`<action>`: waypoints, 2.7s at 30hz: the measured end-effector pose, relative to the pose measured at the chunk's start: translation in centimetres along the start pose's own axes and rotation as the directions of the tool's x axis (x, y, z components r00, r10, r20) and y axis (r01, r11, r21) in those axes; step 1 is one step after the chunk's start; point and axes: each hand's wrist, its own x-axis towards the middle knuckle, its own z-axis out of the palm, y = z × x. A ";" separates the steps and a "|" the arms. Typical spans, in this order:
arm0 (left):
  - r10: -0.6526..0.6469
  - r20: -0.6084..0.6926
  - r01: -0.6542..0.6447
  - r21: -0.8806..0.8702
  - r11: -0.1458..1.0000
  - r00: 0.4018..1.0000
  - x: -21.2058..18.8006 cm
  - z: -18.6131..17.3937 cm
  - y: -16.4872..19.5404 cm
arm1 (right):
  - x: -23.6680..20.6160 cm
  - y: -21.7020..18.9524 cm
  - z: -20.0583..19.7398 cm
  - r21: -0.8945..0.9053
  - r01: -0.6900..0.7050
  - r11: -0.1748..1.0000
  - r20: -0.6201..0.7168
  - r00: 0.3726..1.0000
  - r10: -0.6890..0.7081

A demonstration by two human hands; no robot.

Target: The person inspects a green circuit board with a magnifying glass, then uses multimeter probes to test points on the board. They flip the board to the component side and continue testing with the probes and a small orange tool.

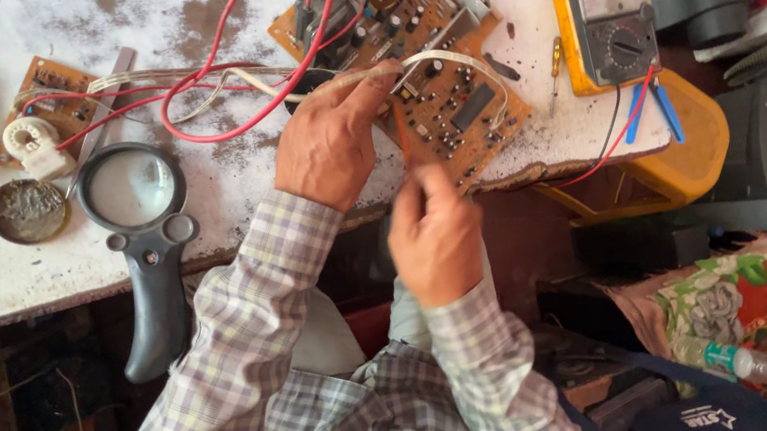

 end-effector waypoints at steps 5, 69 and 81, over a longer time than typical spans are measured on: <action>-0.062 0.019 0.062 0.000 0.998 0.998 0.3 0.8 0.4 | 0.3 0.3 0.0 0.011 0.239 0.971 -0.085 0.968 -0.237; -0.061 0.108 0.066 -0.035 0.997 0.992 0.1 -1.3 1.8 | -1.9 9.2 -9.7 0.329 0.017 0.944 -0.059 0.998 0.003; -0.023 0.104 0.016 0.061 0.998 0.994 0.1 -1.0 0.9 | -2.6 4.9 -7.2 0.210 0.012 0.978 0.018 1.000 -0.016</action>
